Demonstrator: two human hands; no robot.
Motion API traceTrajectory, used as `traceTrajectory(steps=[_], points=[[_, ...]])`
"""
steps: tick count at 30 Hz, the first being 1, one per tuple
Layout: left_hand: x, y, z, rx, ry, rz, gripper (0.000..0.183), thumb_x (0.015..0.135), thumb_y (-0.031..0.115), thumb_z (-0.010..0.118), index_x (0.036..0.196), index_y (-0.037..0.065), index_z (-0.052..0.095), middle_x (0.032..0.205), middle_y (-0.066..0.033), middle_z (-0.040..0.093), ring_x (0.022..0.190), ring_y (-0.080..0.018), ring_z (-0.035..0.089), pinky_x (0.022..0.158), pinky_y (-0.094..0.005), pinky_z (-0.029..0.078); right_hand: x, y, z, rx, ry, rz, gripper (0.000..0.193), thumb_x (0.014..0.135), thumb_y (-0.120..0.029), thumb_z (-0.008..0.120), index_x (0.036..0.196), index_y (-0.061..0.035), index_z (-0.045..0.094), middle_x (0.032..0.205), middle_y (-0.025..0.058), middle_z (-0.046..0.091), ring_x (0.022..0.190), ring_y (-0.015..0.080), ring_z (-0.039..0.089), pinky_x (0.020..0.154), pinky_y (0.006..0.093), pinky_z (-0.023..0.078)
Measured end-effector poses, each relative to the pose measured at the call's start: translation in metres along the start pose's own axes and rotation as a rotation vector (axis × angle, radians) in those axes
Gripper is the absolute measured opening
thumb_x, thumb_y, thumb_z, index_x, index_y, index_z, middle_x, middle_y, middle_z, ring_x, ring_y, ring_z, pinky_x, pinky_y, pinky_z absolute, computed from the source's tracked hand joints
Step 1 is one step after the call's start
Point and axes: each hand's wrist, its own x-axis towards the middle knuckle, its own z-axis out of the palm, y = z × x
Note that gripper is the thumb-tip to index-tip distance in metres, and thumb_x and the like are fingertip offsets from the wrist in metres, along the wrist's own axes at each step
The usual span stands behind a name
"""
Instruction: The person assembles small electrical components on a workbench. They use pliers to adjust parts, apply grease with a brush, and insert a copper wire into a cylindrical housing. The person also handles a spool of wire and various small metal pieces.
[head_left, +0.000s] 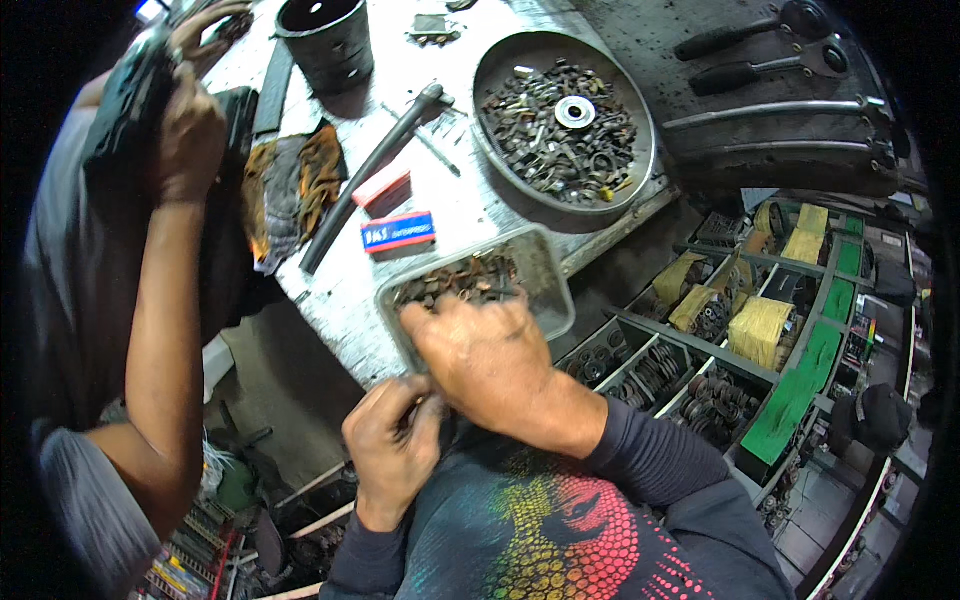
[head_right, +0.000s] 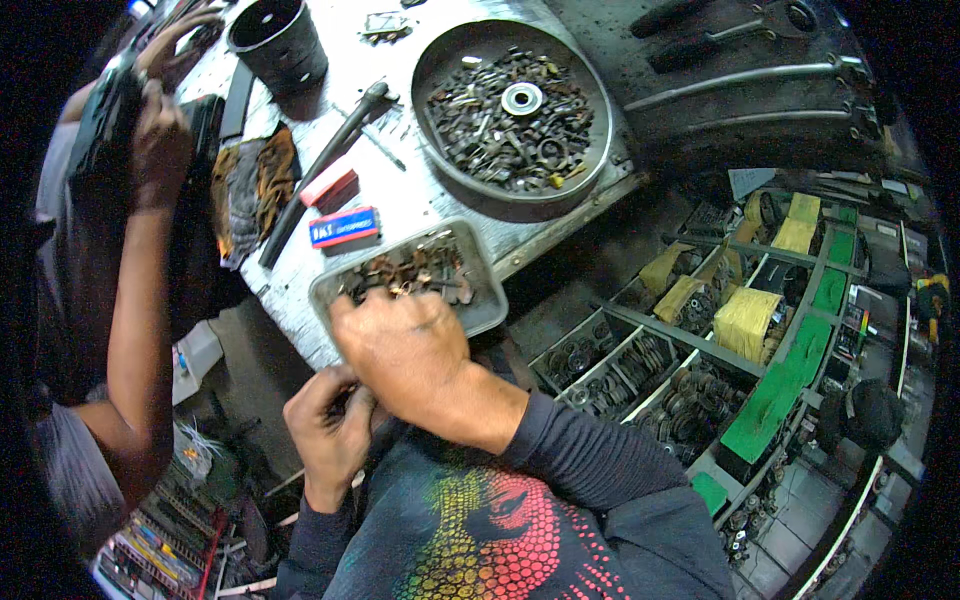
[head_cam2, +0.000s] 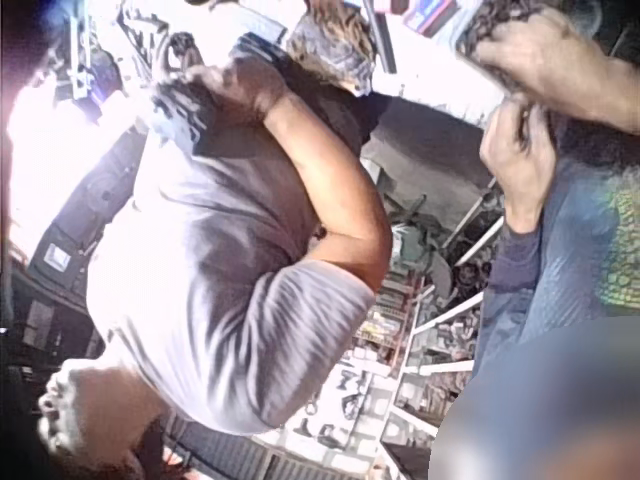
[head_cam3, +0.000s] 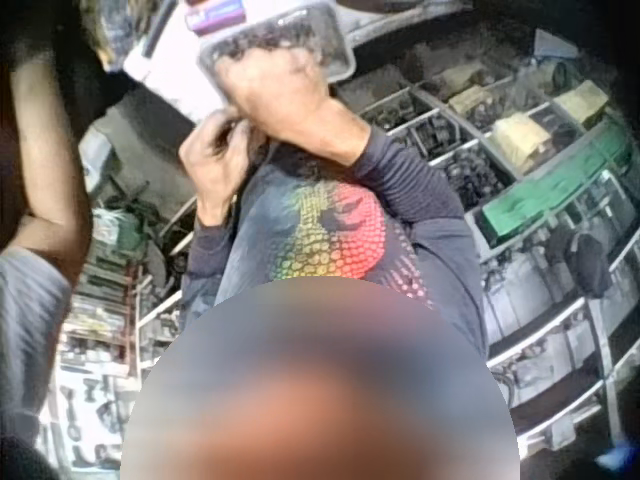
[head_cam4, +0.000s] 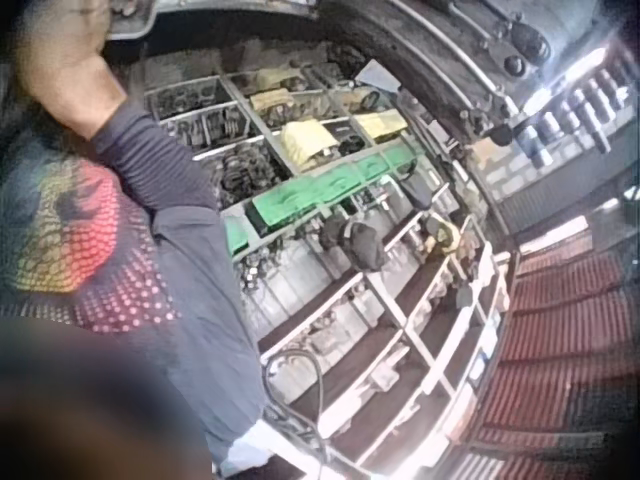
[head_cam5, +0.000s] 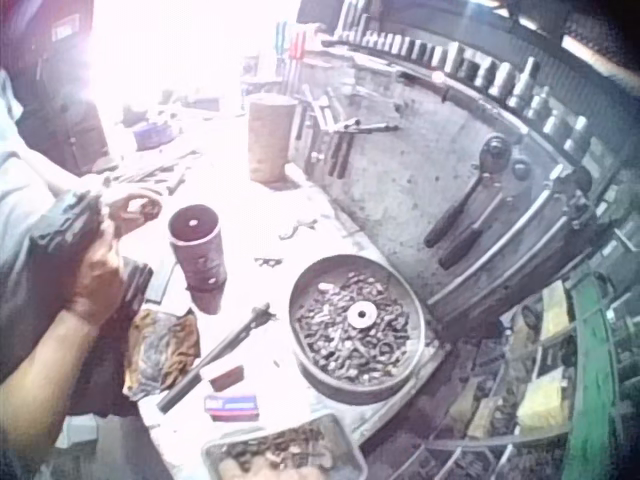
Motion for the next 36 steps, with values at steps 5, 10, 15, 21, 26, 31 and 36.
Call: traceTrajectory(steps=[5, 10, 15, 21, 26, 31, 36], points=[[-0.003, -0.001, 0.001, 0.035, 0.040, 0.069, 0.014, 0.082, -0.006, 0.080, 0.095, -0.002, 0.074, 0.075, -0.0106, 0.064, 0.064, -0.0219, 0.060, 0.060, -0.0324, 0.048, -0.026, 0.000, -0.026, -0.030, -0.176, -0.141, 0.024, 0.083, -0.015, 0.068, 0.099, 0.0026, 0.067, 0.127, 0.0411, 0.067, 0.069, 0.0244, 0.077, 0.055, 0.0346, 0.060], [0.000, 0.004, -0.002, 0.066, -0.001, -0.003, 0.013, 0.084, -0.003, 0.082, 0.096, -0.001, 0.076, 0.075, -0.0089, 0.065, 0.063, -0.0191, 0.059, 0.059, -0.0319, 0.047, -0.042, -0.001, -0.024, 0.022, -0.144, -0.136, 0.045, 0.082, -0.016, 0.071, 0.119, 0.0093, 0.068, 0.127, 0.0331, 0.070, 0.074, 0.0223, 0.077, 0.059, 0.0294, 0.060], [0.008, 0.014, -0.007, 0.132, -0.070, -0.017, 0.016, 0.083, -0.002, 0.085, 0.097, 0.000, 0.078, 0.078, -0.0096, 0.070, 0.064, -0.0192, 0.063, 0.060, -0.0317, 0.049, -0.051, 0.015, -0.030, 0.194, -0.208, -0.161, 0.044, 0.086, -0.017, 0.067, 0.122, 0.0078, 0.066, 0.123, 0.0278, 0.072, 0.087, 0.0271, 0.078, 0.071, 0.0330, 0.062], [0.015, 0.024, -0.017, 0.175, -0.201, -0.093, 0.014, 0.084, -0.003, 0.083, 0.097, -0.003, 0.078, 0.087, -0.0146, 0.078, 0.077, -0.0172, 0.073, 0.072, -0.0298, 0.057, -0.045, 0.033, -0.065, 0.157, -0.251, -0.036, 0.045, 0.086, -0.016, 0.070, 0.126, 0.0059, 0.065, 0.135, 0.0293, 0.065, 0.104, 0.0315, 0.071, 0.092, 0.0384, 0.059], [0.014, 0.019, -0.014, 0.179, -0.173, -0.063, 0.015, 0.083, 0.000, 0.086, 0.095, -0.002, 0.079, 0.083, -0.0127, 0.076, 0.068, -0.0178, 0.069, 0.063, -0.0308, 0.053, -0.003, 0.029, -0.027, -0.158, -0.306, 0.061, 0.035, 0.091, -0.019, 0.067, 0.116, 0.0050, 0.070, 0.127, 0.0327, 0.070, 0.100, 0.0316, 0.073, 0.085, 0.0387, 0.059], [0.007, 0.009, -0.004, 0.064, -0.053, -0.083, 0.014, 0.082, 0.000, 0.087, 0.093, -0.001, 0.078, 0.079, -0.0120, 0.074, 0.062, -0.0174, 0.065, 0.059, -0.0302, 0.051, 0.006, 0.033, -0.010, 0.121, -0.288, 0.114, 0.037, 0.090, -0.024, 0.070, 0.111, 0.0070, 0.068, 0.121, 0.0409, 0.067, 0.099, 0.0455, 0.075, 0.087, 0.0512, 0.060], [0.005, 0.007, -0.006, 0.120, -0.055, -0.036, 0.013, 0.080, -0.003, 0.084, 0.090, -0.001, 0.077, 0.073, -0.0098, 0.069, 0.059, -0.0182, 0.060, 0.057, -0.0310, 0.047, -0.012, 0.020, -0.012, 0.248, -0.214, 0.013, 0.039, 0.088, -0.023, 0.069, 0.110, 0.0084, 0.067, 0.118, 0.0445, 0.067, 0.107, 0.0526, 0.071, 0.092, 0.0591, 0.057]])
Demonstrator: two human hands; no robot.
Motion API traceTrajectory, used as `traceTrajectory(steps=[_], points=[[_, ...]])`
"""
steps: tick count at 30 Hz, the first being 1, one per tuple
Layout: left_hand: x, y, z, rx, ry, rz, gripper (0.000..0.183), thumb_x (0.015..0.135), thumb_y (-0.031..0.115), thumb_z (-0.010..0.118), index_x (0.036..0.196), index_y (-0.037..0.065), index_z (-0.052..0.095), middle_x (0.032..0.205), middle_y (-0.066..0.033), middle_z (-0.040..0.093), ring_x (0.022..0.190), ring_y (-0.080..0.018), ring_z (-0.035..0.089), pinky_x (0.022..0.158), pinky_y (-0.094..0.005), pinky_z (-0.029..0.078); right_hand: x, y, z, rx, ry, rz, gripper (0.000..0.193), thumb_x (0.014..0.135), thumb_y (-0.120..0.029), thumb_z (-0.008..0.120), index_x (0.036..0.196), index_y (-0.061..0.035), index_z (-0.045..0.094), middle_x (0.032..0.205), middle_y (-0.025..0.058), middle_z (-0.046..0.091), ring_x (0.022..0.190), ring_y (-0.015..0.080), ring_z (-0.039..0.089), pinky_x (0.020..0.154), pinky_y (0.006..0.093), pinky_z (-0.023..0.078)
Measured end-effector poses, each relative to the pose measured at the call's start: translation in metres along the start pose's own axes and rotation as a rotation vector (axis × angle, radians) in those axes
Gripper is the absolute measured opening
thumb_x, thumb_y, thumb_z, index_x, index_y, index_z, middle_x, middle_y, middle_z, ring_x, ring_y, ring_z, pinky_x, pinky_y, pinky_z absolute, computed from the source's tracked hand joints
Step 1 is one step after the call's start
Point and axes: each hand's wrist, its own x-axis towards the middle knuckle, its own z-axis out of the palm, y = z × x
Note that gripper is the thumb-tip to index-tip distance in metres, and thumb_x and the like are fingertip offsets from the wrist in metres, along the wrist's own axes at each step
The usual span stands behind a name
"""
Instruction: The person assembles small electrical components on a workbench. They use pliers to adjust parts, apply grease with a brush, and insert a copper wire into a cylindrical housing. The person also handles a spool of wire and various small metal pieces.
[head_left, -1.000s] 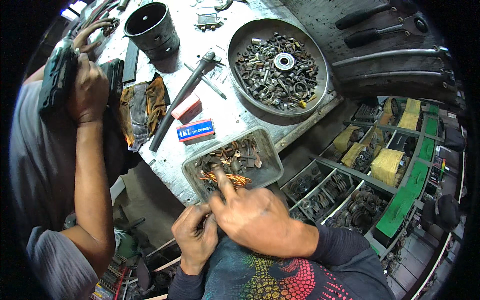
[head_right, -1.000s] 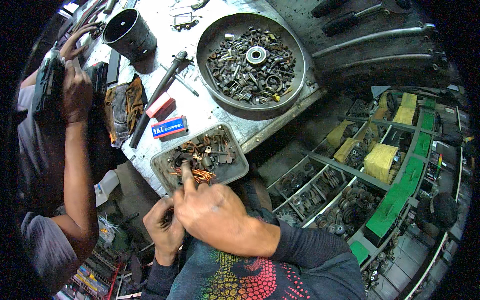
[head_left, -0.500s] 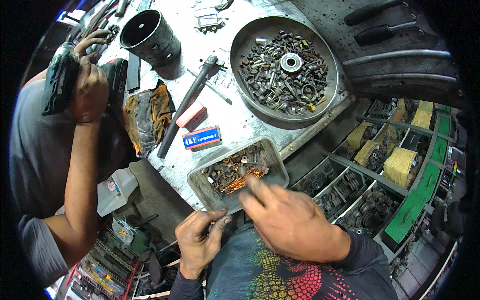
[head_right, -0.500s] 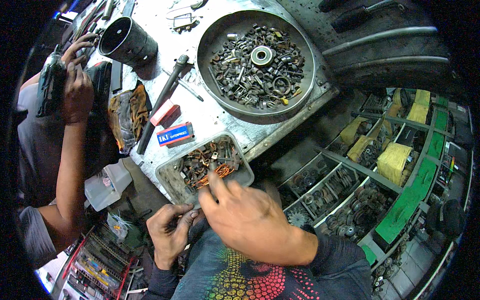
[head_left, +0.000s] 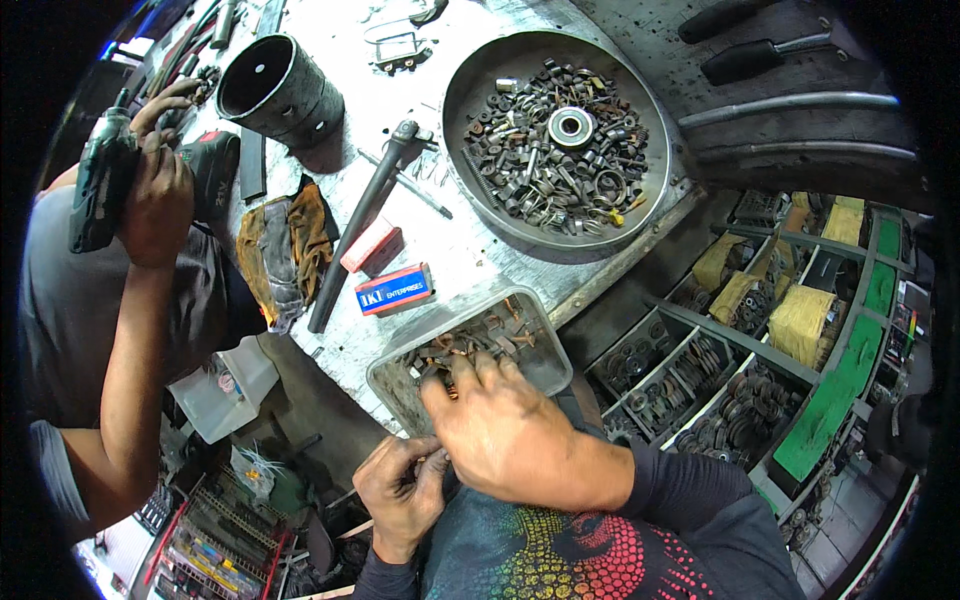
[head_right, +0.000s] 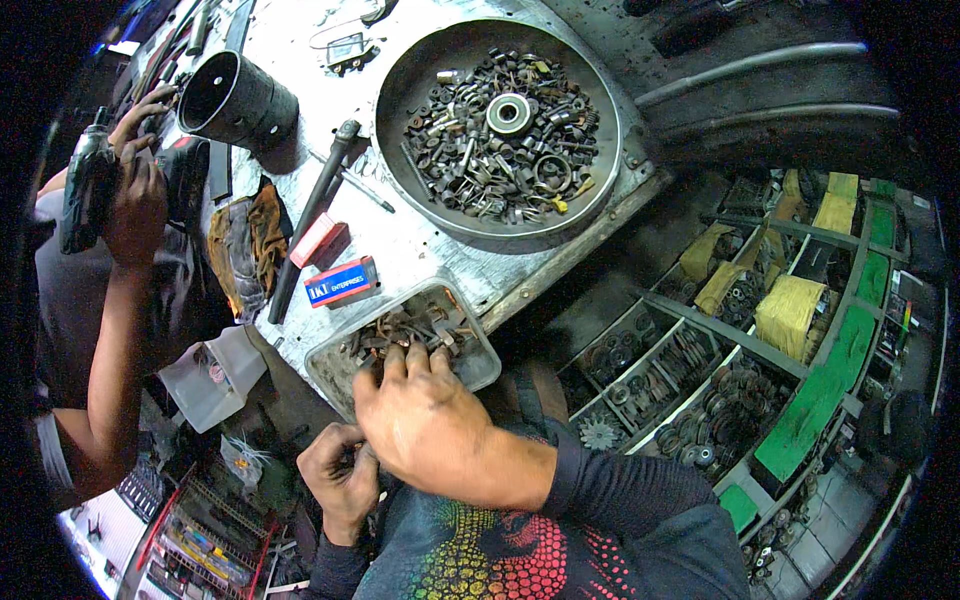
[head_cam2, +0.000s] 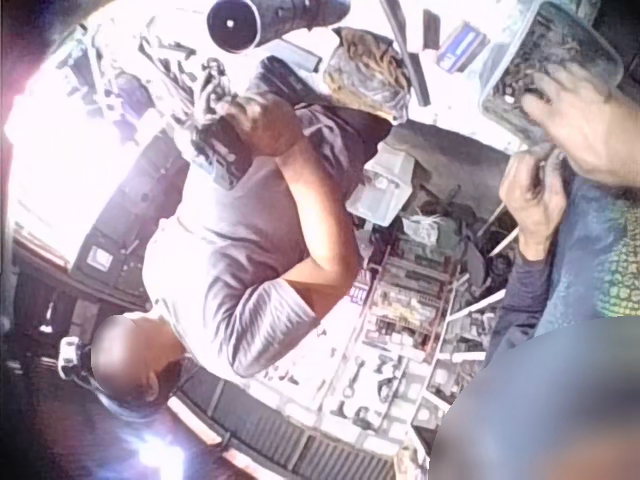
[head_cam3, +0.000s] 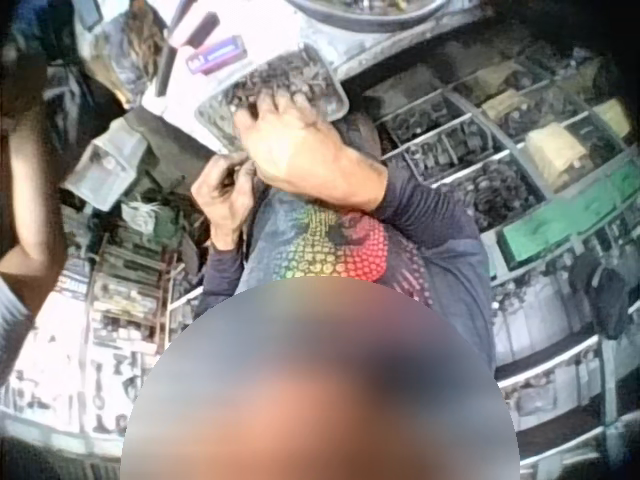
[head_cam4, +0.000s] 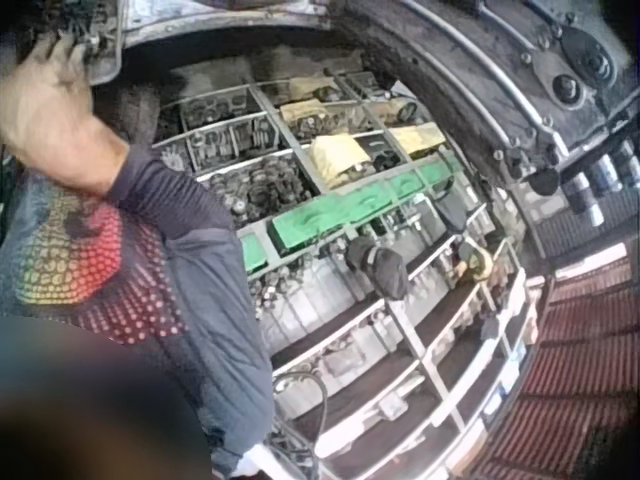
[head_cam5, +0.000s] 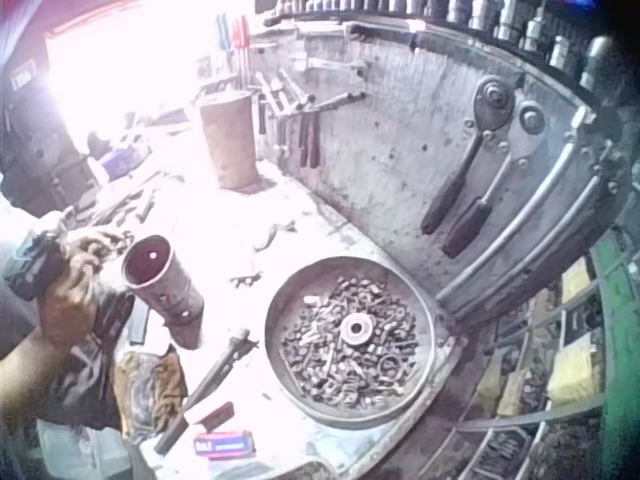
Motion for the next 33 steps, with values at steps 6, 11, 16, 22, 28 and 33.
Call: traceTrajectory(steps=[6, 11, 16, 22, 28, 33], points=[[0.005, 0.003, -0.004, 0.020, -0.021, 0.022, 0.013, 0.077, -0.005, 0.080, 0.087, -0.001, 0.074, 0.070, -0.0105, 0.065, 0.057, -0.0220, 0.057, 0.056, -0.0337, 0.044, -0.020, -0.010, 0.009, -0.041, 0.136, -0.091, 0.037, 0.090, -0.025, 0.065, 0.111, 0.0051, 0.070, 0.121, 0.0352, 0.071, 0.114, 0.0473, 0.070, 0.106, 0.0629, 0.048], [0.011, 0.012, -0.012, -0.013, -0.079, -0.022, 0.016, 0.081, -0.002, 0.082, 0.094, -0.001, 0.073, 0.070, -0.0049, 0.064, 0.059, -0.0119, 0.056, 0.055, -0.0269, 0.043, -0.033, -0.005, 0.002, 0.000, 0.180, -0.238, 0.038, 0.091, -0.020, 0.064, 0.118, 0.0063, 0.068, 0.129, 0.0324, 0.068, 0.118, 0.0437, 0.069, 0.106, 0.0588, 0.050], [0.022, 0.035, -0.023, -0.026, -0.116, -0.174, 0.037, 0.083, 0.006, 0.086, 0.117, 0.001, 0.073, 0.076, -0.0037, 0.069, 0.064, -0.0063, 0.061, 0.057, -0.0227, 0.048, -0.038, -0.004, 0.005, 0.330, 0.316, -0.284, 0.039, 0.091, -0.016, 0.064, 0.120, 0.0095, 0.063, 0.131, 0.0338, 0.064, 0.121, 0.0461, 0.067, 0.109, 0.0507, 0.052], [0.044, 0.042, -0.021, 0.169, -0.367, 0.040, 0.037, 0.079, 0.015, 0.087, 0.114, 0.006, 0.077, 0.081, -0.0124, 0.074, 0.066, -0.0263, 0.071, 0.062, -0.0351, 0.055, -0.046, -0.007, -0.007, 0.729, 0.270, -0.254, 0.036, 0.081, -0.002, 0.070, 0.116, 0.0069, 0.066, 0.128, 0.0291, 0.064, 0.120, 0.0425, 0.067, 0.104, 0.0464, 0.056], [0.032, 0.043, -0.017, 0.270, -0.248, 0.055, 0.025, 0.087, 0.019, 0.089, 0.107, 0.009, 0.078, 0.080, -0.0101, 0.074, 0.066, -0.0263, 0.069, 0.062, -0.0356, 0.054, -0.049, 0.039, -0.058, 0.162, 0.194, -0.137, 0.044, 0.074, 0.001, 0.072, 0.118, 0.0022, 0.072, 0.125, 0.0201, 0.070, 0.119, 0.0382, 0.068, 0.109, 0.0486, 0.054], [0.028, 0.034, -0.015, 0.262, -0.215, 0.062, 0.028, 0.085, 0.022, 0.090, 0.106, 0.009, 0.077, 0.078, -0.0090, 0.073, 0.063, -0.0262, 0.067, 0.060, -0.0366, 0.053, -0.031, 0.046, -0.082, -0.318, 0.009, -0.306, 0.042, 0.081, -0.013, 0.071, 0.121, 0.0006, 0.071, 0.127, 0.0170, 0.071, 0.124, 0.0345, 0.066, 0.115, 0.0488, 0.049]])
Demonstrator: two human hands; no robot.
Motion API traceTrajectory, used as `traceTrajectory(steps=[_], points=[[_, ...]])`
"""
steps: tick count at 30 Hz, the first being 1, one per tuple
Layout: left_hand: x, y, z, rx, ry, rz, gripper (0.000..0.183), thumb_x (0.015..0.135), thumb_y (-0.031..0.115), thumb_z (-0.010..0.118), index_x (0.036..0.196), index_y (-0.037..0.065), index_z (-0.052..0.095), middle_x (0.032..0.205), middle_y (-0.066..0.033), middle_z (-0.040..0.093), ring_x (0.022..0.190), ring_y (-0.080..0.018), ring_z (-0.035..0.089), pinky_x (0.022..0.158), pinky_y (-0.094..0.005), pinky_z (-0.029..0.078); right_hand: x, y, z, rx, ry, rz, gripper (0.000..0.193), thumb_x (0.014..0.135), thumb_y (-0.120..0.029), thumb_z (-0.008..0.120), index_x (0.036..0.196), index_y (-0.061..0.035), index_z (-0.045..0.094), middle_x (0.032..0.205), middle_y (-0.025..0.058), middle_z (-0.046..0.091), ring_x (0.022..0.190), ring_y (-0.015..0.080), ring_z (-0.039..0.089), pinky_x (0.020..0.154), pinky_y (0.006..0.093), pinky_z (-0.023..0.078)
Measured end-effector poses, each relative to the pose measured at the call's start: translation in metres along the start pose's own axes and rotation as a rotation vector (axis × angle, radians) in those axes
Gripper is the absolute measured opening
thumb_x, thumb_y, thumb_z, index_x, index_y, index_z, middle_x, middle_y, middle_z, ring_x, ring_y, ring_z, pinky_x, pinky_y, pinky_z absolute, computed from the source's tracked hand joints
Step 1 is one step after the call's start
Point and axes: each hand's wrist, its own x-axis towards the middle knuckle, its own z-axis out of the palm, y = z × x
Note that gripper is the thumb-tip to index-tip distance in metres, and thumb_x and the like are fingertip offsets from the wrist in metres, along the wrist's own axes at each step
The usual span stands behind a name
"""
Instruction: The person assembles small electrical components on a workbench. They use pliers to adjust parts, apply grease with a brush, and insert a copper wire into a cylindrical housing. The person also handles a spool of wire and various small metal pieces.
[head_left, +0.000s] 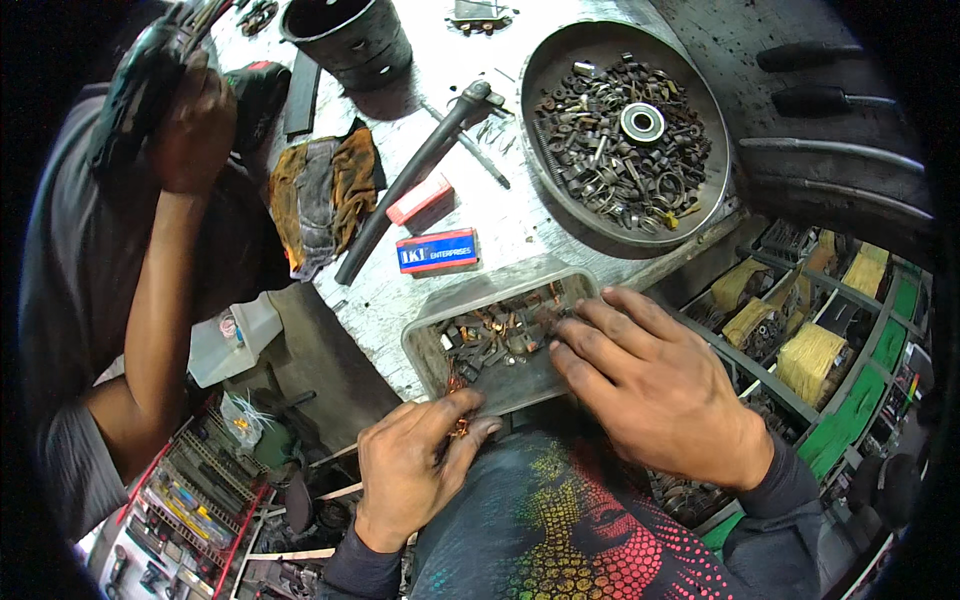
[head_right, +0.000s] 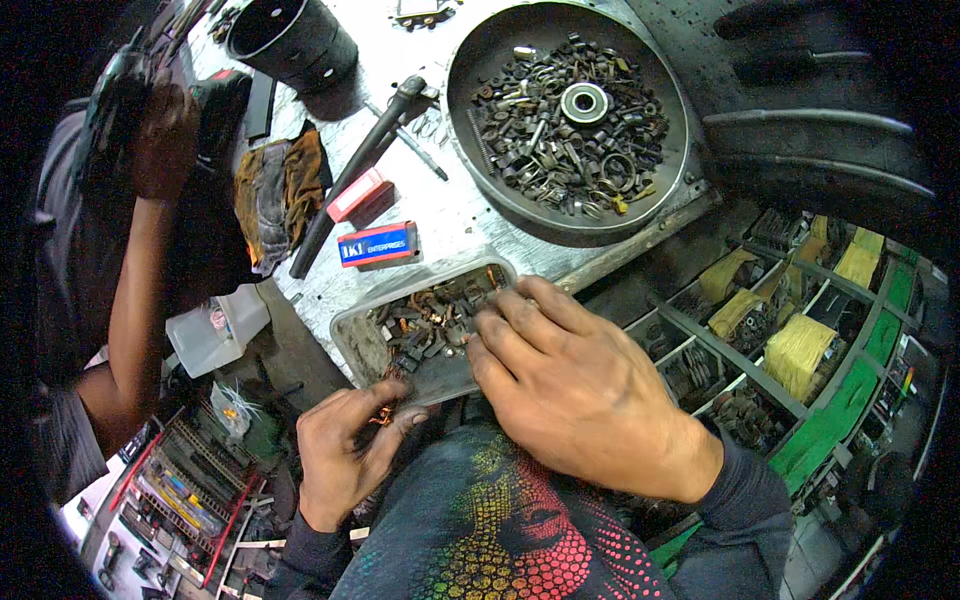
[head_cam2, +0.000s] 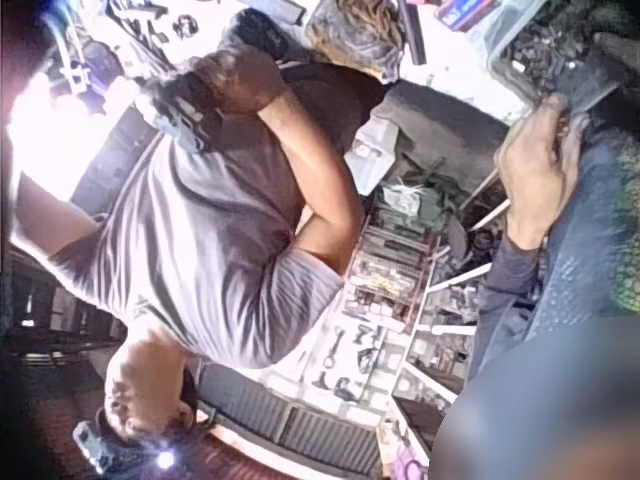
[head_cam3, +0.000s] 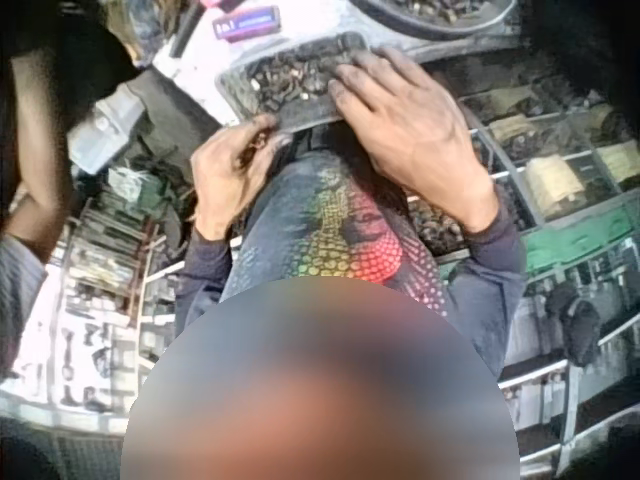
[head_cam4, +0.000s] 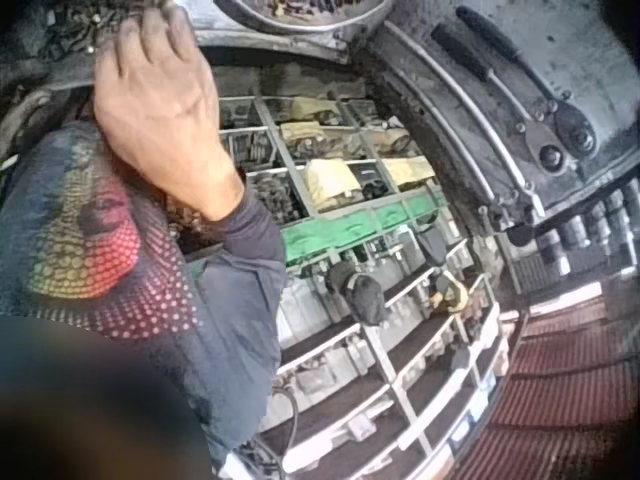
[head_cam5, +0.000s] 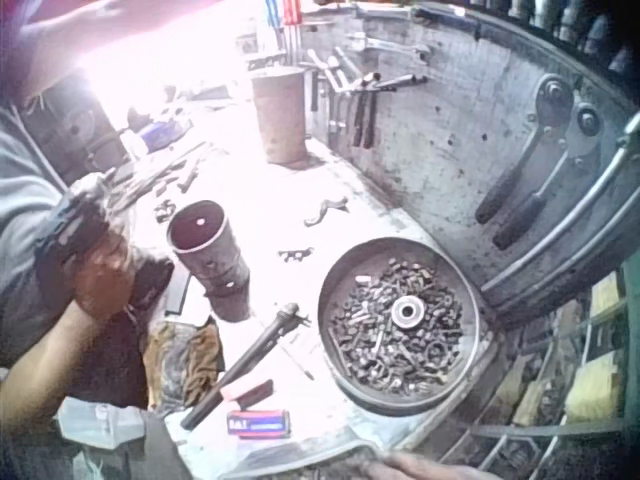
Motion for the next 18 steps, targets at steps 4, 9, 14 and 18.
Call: traceTrajectory(steps=[4, 9, 14, 18], points=[[-0.001, -0.004, 0.004, -0.014, 0.032, 0.020, 0.027, 0.085, 0.022, 0.090, 0.105, 0.009, 0.077, 0.078, -0.0097, 0.072, 0.064, -0.0270, 0.067, 0.060, -0.0373, 0.053, 0.037, 0.015, 0.011, 0.003, -0.371, -0.074, 0.042, 0.082, -0.022, 0.070, 0.119, -0.0009, 0.073, 0.112, 0.0129, 0.073, 0.108, 0.0287, 0.069, 0.094, 0.0413, 0.054], [-0.004, -0.008, 0.008, -0.051, 0.073, 0.031, 0.027, 0.086, 0.024, 0.089, 0.105, 0.009, 0.077, 0.080, -0.0111, 0.073, 0.066, -0.0288, 0.070, 0.061, -0.0389, 0.054, 0.056, -0.001, 0.043, -0.284, -0.391, -0.082, 0.018, 0.086, -0.025, 0.067, 0.091, -0.0146, 0.081, 0.091, 0.0050, 0.072, 0.096, 0.0232, 0.069, 0.079, 0.0364, 0.051], [-0.005, -0.014, 0.010, -0.077, 0.100, 0.056, 0.028, 0.086, 0.025, 0.089, 0.106, 0.009, 0.077, 0.085, -0.0118, 0.076, 0.071, -0.0291, 0.074, 0.064, -0.0394, 0.057, 0.044, -0.011, 0.027, -0.381, -0.285, -0.090, 0.019, 0.088, -0.027, 0.066, 0.088, -0.0157, 0.082, 0.102, 0.0064, 0.068, 0.103, 0.0232, 0.062, 0.089, 0.0361, 0.048], [-0.005, -0.014, 0.010, -0.092, 0.095, 0.045, 0.029, 0.086, 0.025, 0.089, 0.107, 0.008, 0.078, 0.087, -0.0119, 0.078, 0.074, -0.0282, 0.076, 0.065, -0.0380, 0.059, 0.034, -0.003, 0.001, -0.282, -0.348, -0.120, 0.017, 0.084, -0.026, 0.068, 0.083, -0.0135, 0.080, 0.107, 0.0069, 0.065, 0.110, 0.0235, 0.059, 0.094, 0.0352, 0.048]])
